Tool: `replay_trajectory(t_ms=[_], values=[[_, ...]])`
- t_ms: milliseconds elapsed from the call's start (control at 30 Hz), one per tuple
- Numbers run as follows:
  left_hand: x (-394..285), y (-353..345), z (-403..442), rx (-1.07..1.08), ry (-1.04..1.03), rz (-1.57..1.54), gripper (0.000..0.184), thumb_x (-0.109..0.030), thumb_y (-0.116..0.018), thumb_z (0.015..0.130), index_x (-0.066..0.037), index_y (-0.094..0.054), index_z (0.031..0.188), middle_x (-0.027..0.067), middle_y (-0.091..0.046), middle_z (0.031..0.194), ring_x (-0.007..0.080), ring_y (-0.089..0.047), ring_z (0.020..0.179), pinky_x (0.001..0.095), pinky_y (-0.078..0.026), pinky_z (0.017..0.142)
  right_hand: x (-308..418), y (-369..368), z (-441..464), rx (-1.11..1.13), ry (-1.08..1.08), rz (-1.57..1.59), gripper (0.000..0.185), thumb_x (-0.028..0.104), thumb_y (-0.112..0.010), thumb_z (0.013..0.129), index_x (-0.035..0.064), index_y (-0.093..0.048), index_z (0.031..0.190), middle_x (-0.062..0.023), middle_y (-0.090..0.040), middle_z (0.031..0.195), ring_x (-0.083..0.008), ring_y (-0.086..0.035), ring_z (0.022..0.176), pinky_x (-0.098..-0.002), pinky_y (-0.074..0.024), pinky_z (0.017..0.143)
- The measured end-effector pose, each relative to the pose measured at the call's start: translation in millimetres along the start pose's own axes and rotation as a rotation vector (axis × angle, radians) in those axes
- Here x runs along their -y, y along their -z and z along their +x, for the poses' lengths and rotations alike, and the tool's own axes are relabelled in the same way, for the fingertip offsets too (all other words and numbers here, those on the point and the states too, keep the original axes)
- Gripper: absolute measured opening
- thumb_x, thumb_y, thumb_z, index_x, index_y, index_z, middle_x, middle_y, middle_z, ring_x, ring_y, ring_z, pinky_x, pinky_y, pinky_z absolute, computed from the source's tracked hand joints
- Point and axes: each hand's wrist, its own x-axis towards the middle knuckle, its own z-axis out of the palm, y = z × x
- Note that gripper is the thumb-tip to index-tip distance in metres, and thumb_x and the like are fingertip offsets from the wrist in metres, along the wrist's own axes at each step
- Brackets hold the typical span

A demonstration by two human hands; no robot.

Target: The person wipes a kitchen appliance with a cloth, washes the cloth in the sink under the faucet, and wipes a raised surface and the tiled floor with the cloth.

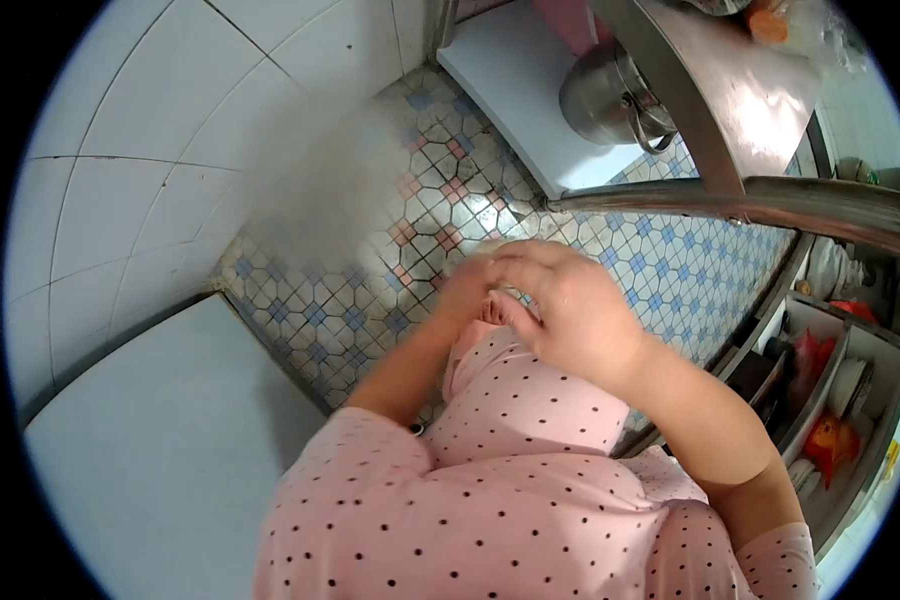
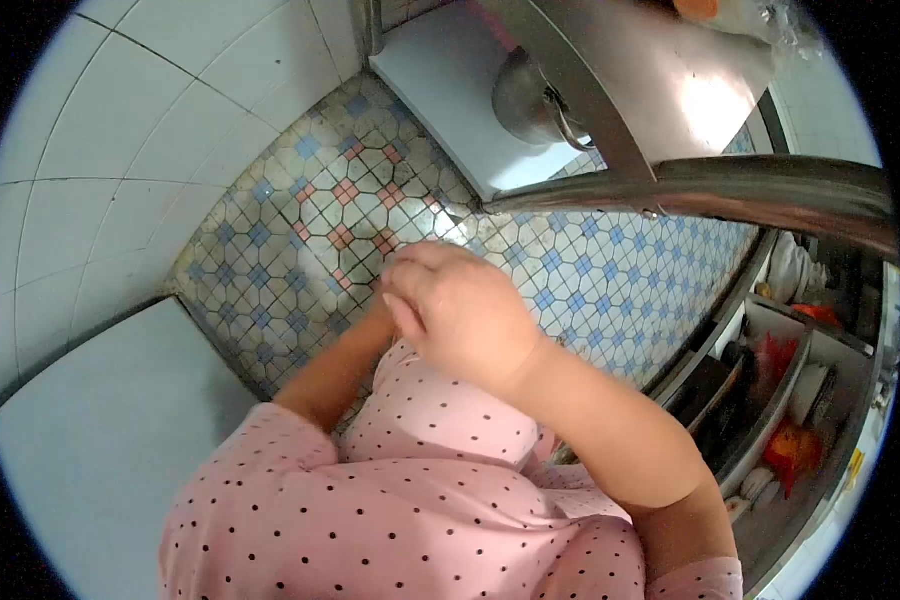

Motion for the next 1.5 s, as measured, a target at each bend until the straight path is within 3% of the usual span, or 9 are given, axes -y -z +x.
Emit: replay_trajectory(t_ms=[133,200,467,600,900,1100,1267,1367,1500], values=[[37.1,163.7,-14.4,-0.605,0.493,-0.262,0.020,-0.003,-0.054,0.086,-0.001,-0.062,0.104,0.0139,-0.063,0.101,0.0243,-0.059,0.101,0.0354,-0.048,0.085,-2.3,0.1,-1.1,0.042,-0.064,0.012,0.016,0.012,-0.064,0.083,0.0021,-0.067,0.095,-0.0133,-0.066,0.097,-0.0334,-0.064,0.086,-0.0409,-0.0530,0.077],[83.4,225.3,-8.9,-0.893,0.516,0.515,0.033,0.007,-0.055,0.080,-0.003,-0.063,0.111,0.0163,-0.064,0.103,0.0284,-0.059,0.101,0.0365,-0.047,0.087,-4.2,0.4,-3.4,0.055,-0.095,0.026,0.016,0.012,-0.064,0.083,0.0019,-0.067,0.095,-0.0133,-0.066,0.096,-0.0334,-0.064,0.084,-0.0406,-0.0531,0.075],[136.0,128.3,194.4,-0.512,0.521,0.672,0.036,-0.012,-0.049,0.092,-0.010,-0.059,0.127,0.0141,-0.062,0.123,0.0353,-0.054,0.119,0.0450,-0.043,0.102,-18.1,0.0,-11.2,0.139,-0.197,0.038,0.016,0.011,-0.065,0.083,0.0011,-0.067,0.095,-0.0138,-0.067,0.094,-0.0339,-0.065,0.082,-0.0402,-0.0533,0.073],[27.0,106.8,213.0,0.282,0.460,0.921,0.038,-0.019,-0.044,0.096,-0.012,-0.055,0.132,0.0100,-0.054,0.136,0.0361,-0.046,0.129,0.0481,-0.046,0.097,-17.9,3.4,-16.5,0.120,-0.341,0.070,0.017,0.011,-0.067,0.082,0.0013,-0.067,0.095,-0.0148,-0.067,0.093,-0.0345,-0.065,0.083,-0.0402,-0.0531,0.074],[4.4,-10.8,23.0,0.191,-0.022,0.306,0.038,-0.009,-0.054,0.084,-0.018,-0.062,0.120,0.0054,-0.057,0.125,0.0314,-0.048,0.126,0.0420,-0.052,0.083,-3.9,2.7,0.3,0.113,-0.138,0.063,0.017,0.010,-0.066,0.082,0.0020,-0.067,0.097,-0.0169,-0.067,0.096,-0.0360,-0.065,0.086,-0.0403,-0.0529,0.077],[71.3,178.4,-71.8,-0.267,0.791,0.106,0.027,-0.017,-0.048,0.095,-0.001,-0.067,0.106,0.0096,-0.069,0.103,0.0218,-0.066,0.089,0.0366,-0.054,0.079,7.1,6.7,6.0,0.171,-0.177,0.137,0.016,0.010,-0.065,0.083,0.0011,-0.067,0.096,-0.0168,-0.068,0.096,-0.0361,-0.065,0.085,-0.0403,-0.0529,0.076],[111.2,144.7,-96.3,-0.588,0.690,0.715,0.032,-0.001,-0.056,0.082,-0.004,-0.061,0.113,0.0180,-0.059,0.113,0.0376,-0.057,0.104,0.0462,-0.047,0.088,5.7,1.4,5.4,0.134,-0.112,0.104,0.015,0.011,-0.064,0.084,0.0008,-0.068,0.095,-0.0168,-0.068,0.095,-0.0359,-0.065,0.084,-0.0401,-0.0529,0.075],[32.7,60.1,-36.5,-0.582,0.614,0.087,0.027,-0.008,-0.054,0.084,-0.003,-0.062,0.110,0.0197,-0.062,0.106,0.0384,-0.059,0.099,0.0454,-0.048,0.086,9.7,2.2,8.4,0.144,-0.087,0.081,0.015,0.011,-0.064,0.084,0.0009,-0.068,0.095,-0.0167,-0.068,0.093,-0.0356,-0.065,0.082,-0.0401,-0.0529,0.074],[25.0,9.7,-27.6,-0.088,0.275,0.074,0.033,-0.009,-0.061,0.079,-0.009,-0.062,0.112,0.0169,-0.060,0.117,0.0355,-0.056,0.112,0.0459,-0.047,0.092,24.4,-0.2,15.6,0.142,-0.057,0.116,0.015,0.012,-0.064,0.085,0.0008,-0.068,0.094,-0.0164,-0.068,0.092,-0.0351,-0.065,0.081,-0.0403,-0.0530,0.073]])
